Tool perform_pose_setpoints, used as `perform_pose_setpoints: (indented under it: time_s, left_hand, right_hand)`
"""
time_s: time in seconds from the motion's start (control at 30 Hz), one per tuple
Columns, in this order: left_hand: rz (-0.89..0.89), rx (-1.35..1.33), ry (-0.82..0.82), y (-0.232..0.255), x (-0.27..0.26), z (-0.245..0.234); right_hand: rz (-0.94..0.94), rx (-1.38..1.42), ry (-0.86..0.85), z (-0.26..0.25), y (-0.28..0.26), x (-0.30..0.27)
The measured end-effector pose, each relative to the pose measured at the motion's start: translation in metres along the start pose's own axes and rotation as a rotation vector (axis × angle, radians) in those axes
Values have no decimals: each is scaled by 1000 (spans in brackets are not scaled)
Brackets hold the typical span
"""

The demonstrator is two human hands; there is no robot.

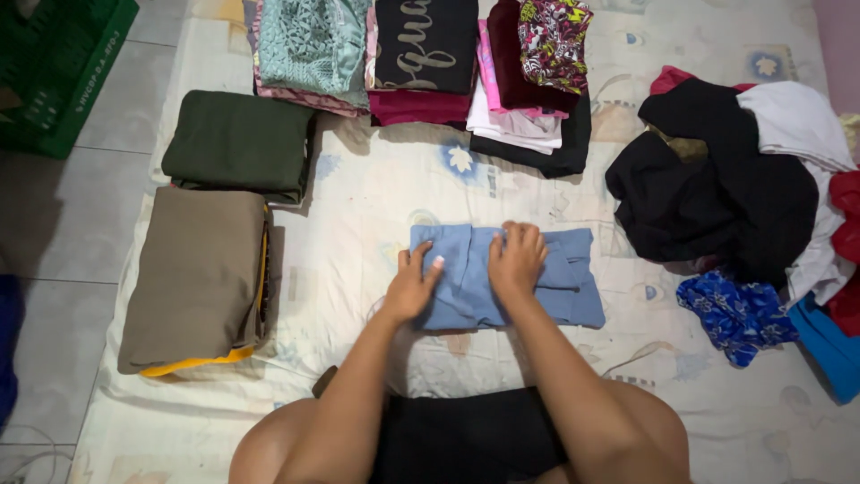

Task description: Fold various pieces of clothing including shorts and t-shirts on a bed.

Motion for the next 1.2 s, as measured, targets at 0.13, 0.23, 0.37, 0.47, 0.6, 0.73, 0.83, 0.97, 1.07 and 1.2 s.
perform_pose_setpoints:
  time_s: [0.13, 0.23, 0.37, 0.47, 0.6, 0.73, 0.83, 0.97, 1.07, 1.2]
  left_hand:
    - [110, -183, 16, -19, 14, 7]
    - [130, -222, -14, -19, 12, 9]
    - [174, -254, -18, -23, 12, 10]
    - [198, -274, -22, -24, 13, 13]
    - [222, -240, -7, -19, 12, 11]
    - [167, -186, 36, -8, 4, 5]
    - [114, -111, 88, 1, -2, -3]
    - [86, -44, 123, 2, -6, -4]
    - [83, -43, 124, 2, -5, -5]
    - [89, -15, 123, 4, -6, -7]
  right_hand:
    - [376, 448, -328, 47, 27, -68]
    - [518, 576, -444, 70, 14, -111]
    - [850, 894, -430, 113, 25, -147]
    - [1090, 1084, -514, 110, 11, -138]
    - [975, 979, -525, 108, 0, -125]
    - [550, 588, -365, 51, -26, -80]
    - [508, 359, -428, 42, -24, -70]
    - [572, 287, -489, 52, -1, -83]
    - [540, 445, -402, 51, -13, -80]
    - [476, 588, -312, 54, -18, -75]
Point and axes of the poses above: each hand's wrist, its own x-axis towards the middle knuckle, its own z-axis out of the palm, y = z × x, the point moved 8 cm from there along x, towards the middle knuckle, and after that the axes turned 8 degrees about x, right-handed, at the moved point
